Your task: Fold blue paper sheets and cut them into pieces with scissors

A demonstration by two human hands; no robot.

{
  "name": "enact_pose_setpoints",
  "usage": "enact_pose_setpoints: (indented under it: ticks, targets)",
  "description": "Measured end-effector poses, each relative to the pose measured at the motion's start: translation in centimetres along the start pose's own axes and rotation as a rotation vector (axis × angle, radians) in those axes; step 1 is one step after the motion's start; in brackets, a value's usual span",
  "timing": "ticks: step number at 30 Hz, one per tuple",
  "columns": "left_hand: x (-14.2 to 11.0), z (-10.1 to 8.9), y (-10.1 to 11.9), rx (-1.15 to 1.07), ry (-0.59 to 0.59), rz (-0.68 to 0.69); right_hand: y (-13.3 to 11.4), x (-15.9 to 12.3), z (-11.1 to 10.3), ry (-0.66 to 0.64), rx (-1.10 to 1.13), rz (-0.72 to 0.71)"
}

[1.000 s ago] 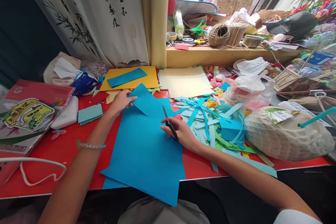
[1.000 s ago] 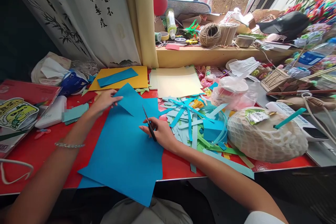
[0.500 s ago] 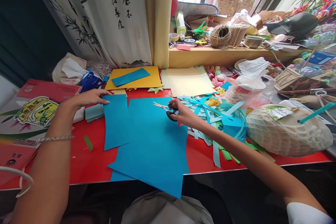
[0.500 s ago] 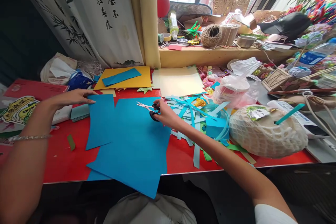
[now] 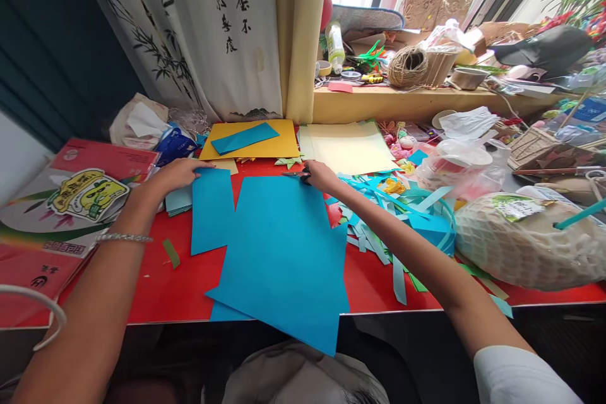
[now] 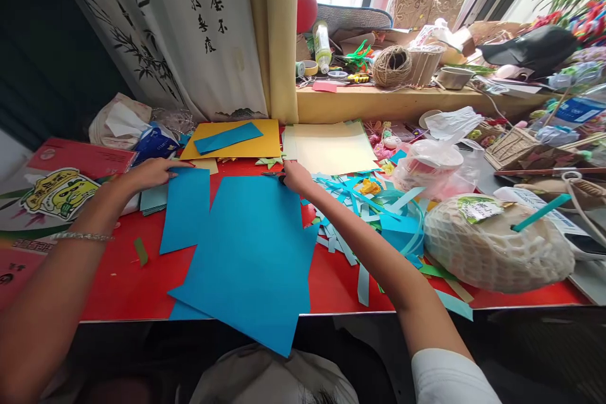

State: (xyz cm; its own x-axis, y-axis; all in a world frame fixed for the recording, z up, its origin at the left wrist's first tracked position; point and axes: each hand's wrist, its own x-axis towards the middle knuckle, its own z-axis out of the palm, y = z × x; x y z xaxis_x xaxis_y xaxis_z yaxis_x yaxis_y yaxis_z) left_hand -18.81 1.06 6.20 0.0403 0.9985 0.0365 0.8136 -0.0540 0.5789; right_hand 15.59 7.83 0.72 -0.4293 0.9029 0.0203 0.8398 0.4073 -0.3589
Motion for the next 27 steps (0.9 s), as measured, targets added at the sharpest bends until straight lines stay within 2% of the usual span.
enact_pose_setpoints:
  ticks: [5, 8, 9, 11, 12, 14, 15, 17, 21, 25, 27]
  targets:
    - [-1.6, 0.8, 2.6, 0.234, 0.046, 0.012, 0.3, 0.6, -0.9, -0.083, -0.051, -0.057]
    - [-5.0, 3.4, 5.8, 0.285, 0.021, 0.078, 0.6, 0.3, -1.1, -0.058, -0.092, -0.071]
    - [-6.6, 4.6, 7.1, 0.288, -0.071, 0.138, 0.7, 0.2, -1.0, -0.027, -0.112, -0.068]
    - [-10.4, 7.4, 9.7, 0.292, -0.375, 0.372, 0.8, -0.3, -1.0, 0.046, -0.158, -0.059]
    - [-12.2, 8.8, 10.9, 0.281, -0.483, 0.471, 0.7, -0.6, -1.0, 0.078, -0.179, -0.057]
    - [-15.3, 11.0, 12.6, 0.264, -0.596, 0.602, 0.3, -1.5, -1.2, 0.119, -0.211, -0.067]
    - [-16.5, 11.8, 13.1, 0.283, -0.614, 0.634, 0.1, -2.1, -1.4, 0.126, -0.22, -0.081]
    - [-17.9, 12.6, 13.4, 0.347, -0.594, 0.661, -0.7, -3.7, -2.0, 0.123, -0.223, -0.116]
    - [-18.6, 12.6, 12.1, 0.409, -0.452, 0.727, -2.3, -7.9, -3.6, 0.094, -0.196, -0.183]
    - [-18.7, 12.5, 11.2, 0.309, -0.366, 0.785, -2.7, -11.8, -5.1, 0.103, -0.058, -0.2]
    - [-18.8, 12.5, 11.1, 0.228, -0.341, 0.724, -2.4, -13.4, -5.9, 0.145, 0.04, -0.204]
